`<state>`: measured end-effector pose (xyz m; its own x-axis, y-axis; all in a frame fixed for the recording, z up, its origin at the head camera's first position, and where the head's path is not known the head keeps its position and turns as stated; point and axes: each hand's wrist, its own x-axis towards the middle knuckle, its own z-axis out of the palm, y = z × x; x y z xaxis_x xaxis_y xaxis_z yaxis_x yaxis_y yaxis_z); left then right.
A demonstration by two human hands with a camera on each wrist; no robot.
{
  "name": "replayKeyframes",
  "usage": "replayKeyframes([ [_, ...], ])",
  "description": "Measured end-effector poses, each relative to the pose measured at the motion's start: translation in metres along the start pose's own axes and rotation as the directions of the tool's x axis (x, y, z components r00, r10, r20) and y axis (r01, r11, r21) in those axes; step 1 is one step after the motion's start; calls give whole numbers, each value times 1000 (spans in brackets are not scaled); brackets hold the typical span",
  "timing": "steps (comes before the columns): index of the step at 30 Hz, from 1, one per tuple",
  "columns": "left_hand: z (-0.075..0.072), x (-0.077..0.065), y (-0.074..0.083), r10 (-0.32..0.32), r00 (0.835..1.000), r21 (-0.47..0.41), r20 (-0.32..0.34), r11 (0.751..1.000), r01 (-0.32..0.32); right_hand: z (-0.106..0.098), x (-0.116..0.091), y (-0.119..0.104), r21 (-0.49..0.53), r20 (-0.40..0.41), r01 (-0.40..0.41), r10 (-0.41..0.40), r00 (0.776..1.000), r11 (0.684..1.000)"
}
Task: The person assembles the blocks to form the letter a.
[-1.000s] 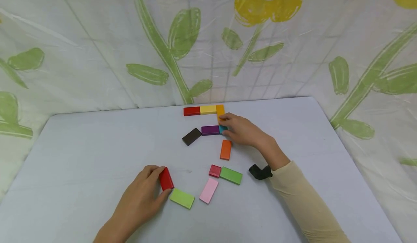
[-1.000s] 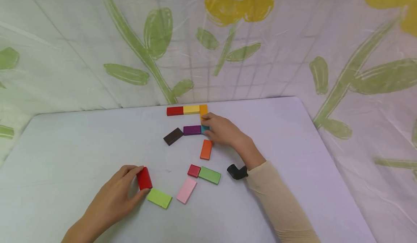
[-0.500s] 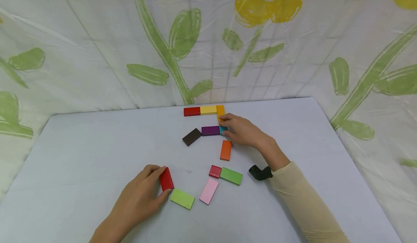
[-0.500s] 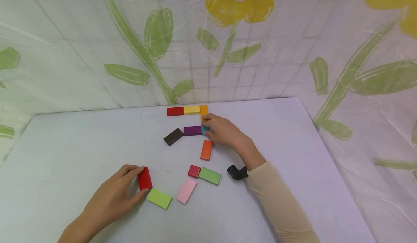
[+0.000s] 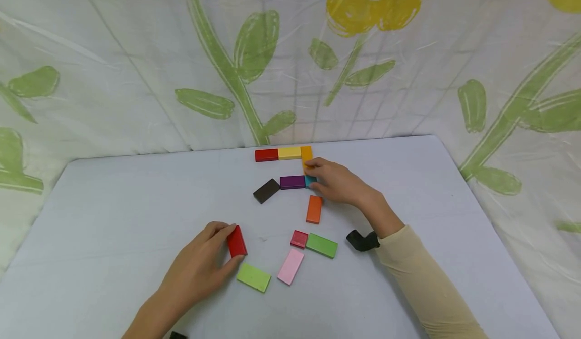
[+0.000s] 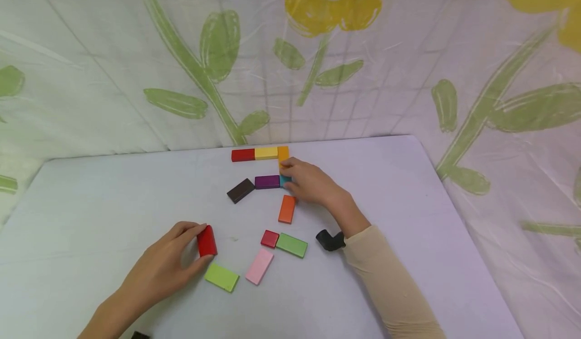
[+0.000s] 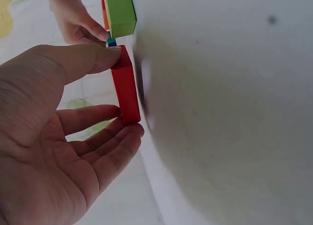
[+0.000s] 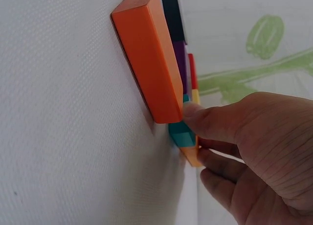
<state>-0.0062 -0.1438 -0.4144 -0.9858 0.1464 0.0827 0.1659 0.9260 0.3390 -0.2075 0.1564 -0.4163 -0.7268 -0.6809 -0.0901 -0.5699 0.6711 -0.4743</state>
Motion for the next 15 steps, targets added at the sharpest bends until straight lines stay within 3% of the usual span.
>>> replayKeyframes([
  [6, -2, 12, 5, 41, 999, -13, 5, 999, -41, 1, 1, -1, 18, 13, -6, 6, 1000, 1000],
  [15, 0, 36, 11, 61, 996, -21, 67, 998, -60, 0, 0, -2, -7, 4, -16, 16, 1000, 1000],
])
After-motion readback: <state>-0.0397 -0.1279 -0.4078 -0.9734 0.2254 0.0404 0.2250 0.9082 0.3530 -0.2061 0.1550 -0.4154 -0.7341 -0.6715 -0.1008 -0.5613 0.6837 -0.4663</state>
